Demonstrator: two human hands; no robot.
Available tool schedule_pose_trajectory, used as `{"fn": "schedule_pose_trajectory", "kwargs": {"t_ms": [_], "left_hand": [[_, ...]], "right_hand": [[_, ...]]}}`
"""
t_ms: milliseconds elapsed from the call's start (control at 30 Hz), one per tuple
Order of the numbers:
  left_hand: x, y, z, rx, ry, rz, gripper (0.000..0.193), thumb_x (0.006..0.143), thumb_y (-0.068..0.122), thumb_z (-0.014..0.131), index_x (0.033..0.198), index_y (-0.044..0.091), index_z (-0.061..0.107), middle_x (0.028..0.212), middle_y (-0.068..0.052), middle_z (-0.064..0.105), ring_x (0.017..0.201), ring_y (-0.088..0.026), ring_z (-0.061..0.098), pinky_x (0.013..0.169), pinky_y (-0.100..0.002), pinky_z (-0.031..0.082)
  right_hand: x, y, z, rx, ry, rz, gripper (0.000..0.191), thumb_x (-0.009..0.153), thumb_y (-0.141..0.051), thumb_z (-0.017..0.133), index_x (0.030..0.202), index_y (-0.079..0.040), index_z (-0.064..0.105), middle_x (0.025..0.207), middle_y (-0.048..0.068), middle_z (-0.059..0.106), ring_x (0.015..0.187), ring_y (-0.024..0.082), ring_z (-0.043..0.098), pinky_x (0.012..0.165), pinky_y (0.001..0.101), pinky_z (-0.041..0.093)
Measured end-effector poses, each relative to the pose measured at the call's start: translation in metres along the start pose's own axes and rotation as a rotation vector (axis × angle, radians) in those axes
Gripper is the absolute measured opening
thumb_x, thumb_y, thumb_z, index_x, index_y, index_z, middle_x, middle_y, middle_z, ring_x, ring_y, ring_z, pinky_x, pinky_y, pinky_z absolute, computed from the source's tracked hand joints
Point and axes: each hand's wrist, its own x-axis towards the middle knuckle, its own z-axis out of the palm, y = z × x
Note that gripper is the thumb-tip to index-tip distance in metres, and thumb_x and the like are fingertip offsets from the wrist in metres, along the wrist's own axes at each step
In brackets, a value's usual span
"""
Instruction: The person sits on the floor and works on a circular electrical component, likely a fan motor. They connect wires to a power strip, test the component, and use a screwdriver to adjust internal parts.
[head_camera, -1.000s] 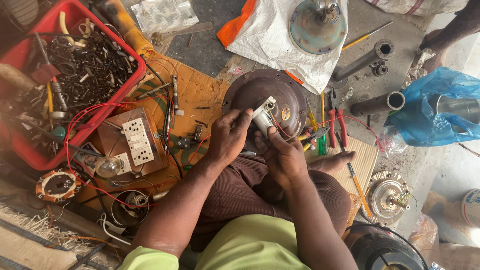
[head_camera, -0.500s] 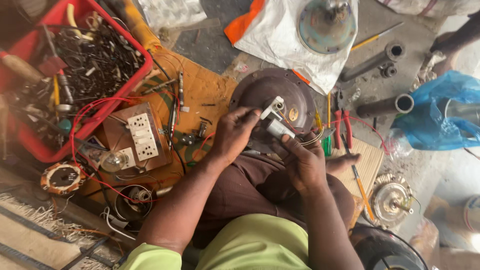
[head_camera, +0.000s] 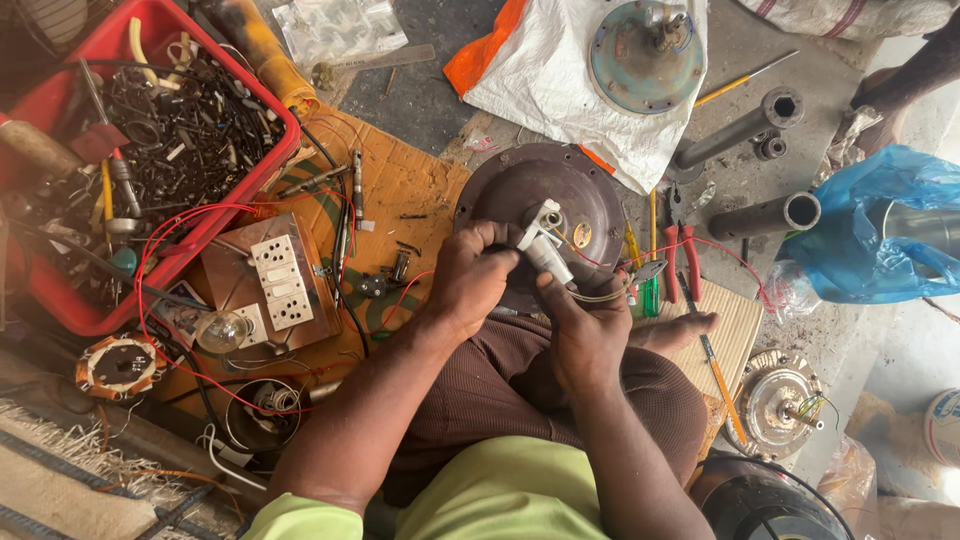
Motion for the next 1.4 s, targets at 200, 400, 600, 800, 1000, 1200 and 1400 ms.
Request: {"fn": "schedule_pose_trajectory", "kwargs": {"t_ms": [200, 400, 600, 800, 1000, 1200, 1400], "left_hand": [[-0.008, 0.003, -0.002, -0.365, -0.050, -0.110, 0.014, 0.085, -0.005, 0.067, 0.099, -0.002, 0.072, 0.095, -0.009, 0.073, 0.085, -0.014, 0.068, 0.081, -0.028, 0.056], [-0.014, 0.000, 0.000, -0.241, -0.039, -0.032, 0.011, 0.090, 0.000, 0.068, 0.101, -0.002, 0.070, 0.097, -0.009, 0.074, 0.087, -0.012, 0.068, 0.082, -0.028, 0.056], [-0.016, -0.007, -0.002, -0.126, -0.044, 0.156, 0.014, 0.099, 0.005, 0.067, 0.111, -0.001, 0.066, 0.105, -0.008, 0.070, 0.097, -0.011, 0.064, 0.090, -0.027, 0.054], [-0.016, -0.004, 0.006, -0.017, -0.020, 0.212, 0.029, 0.097, 0.008, 0.066, 0.124, 0.001, 0.058, 0.115, -0.007, 0.068, 0.108, -0.012, 0.066, 0.097, -0.028, 0.056], [-0.016, -0.004, 0.013, -0.005, 0.014, 0.241, 0.031, 0.099, 0.010, 0.067, 0.126, -0.001, 0.055, 0.115, -0.010, 0.069, 0.108, -0.013, 0.067, 0.095, -0.029, 0.056], [-0.015, -0.007, 0.021, -0.027, 0.055, 0.312, 0.031, 0.100, 0.010, 0.066, 0.126, 0.000, 0.054, 0.116, -0.010, 0.068, 0.108, -0.013, 0.067, 0.095, -0.029, 0.056], [-0.014, -0.006, 0.016, 0.035, 0.088, 0.227, 0.035, 0.099, 0.013, 0.066, 0.129, 0.003, 0.052, 0.113, -0.009, 0.069, 0.106, -0.013, 0.067, 0.094, -0.029, 0.056]], "right_hand": [[-0.006, -0.007, 0.010, -0.246, -0.029, -0.067, 0.034, 0.086, 0.007, 0.077, 0.119, 0.005, 0.069, 0.110, 0.012, 0.075, 0.096, 0.014, 0.071, 0.088, 0.0267, 0.058], [-0.002, -0.016, 0.010, -0.233, -0.036, 0.009, 0.039, 0.081, 0.003, 0.081, 0.118, 0.004, 0.068, 0.108, 0.011, 0.075, 0.093, 0.013, 0.071, 0.084, 0.0266, 0.058], [0.011, -0.019, 0.010, -0.225, -0.045, 0.060, 0.037, 0.079, 0.005, 0.081, 0.113, 0.002, 0.066, 0.106, 0.014, 0.075, 0.092, 0.016, 0.072, 0.084, 0.0300, 0.059], [0.014, -0.013, 0.014, 0.048, -0.059, 0.071, 0.037, 0.081, 0.006, 0.079, 0.116, 0.005, 0.066, 0.111, 0.016, 0.074, 0.098, 0.021, 0.073, 0.091, 0.0353, 0.060], [0.020, -0.011, 0.011, -0.024, 0.030, 0.196, 0.035, 0.081, 0.000, 0.080, 0.114, 0.006, 0.070, 0.102, 0.014, 0.076, 0.086, 0.020, 0.074, 0.080, 0.0340, 0.062], [0.025, -0.010, 0.010, -0.057, 0.053, 0.276, 0.035, 0.081, -0.009, 0.084, 0.110, 0.005, 0.072, 0.087, 0.011, 0.076, 0.065, 0.017, 0.069, 0.060, 0.0298, 0.058], [0.029, -0.006, 0.009, -0.241, 0.111, 0.358, 0.038, 0.078, -0.020, 0.088, 0.101, 0.005, 0.071, 0.073, 0.011, 0.071, 0.058, 0.019, 0.066, 0.049, 0.0311, 0.053]]}}
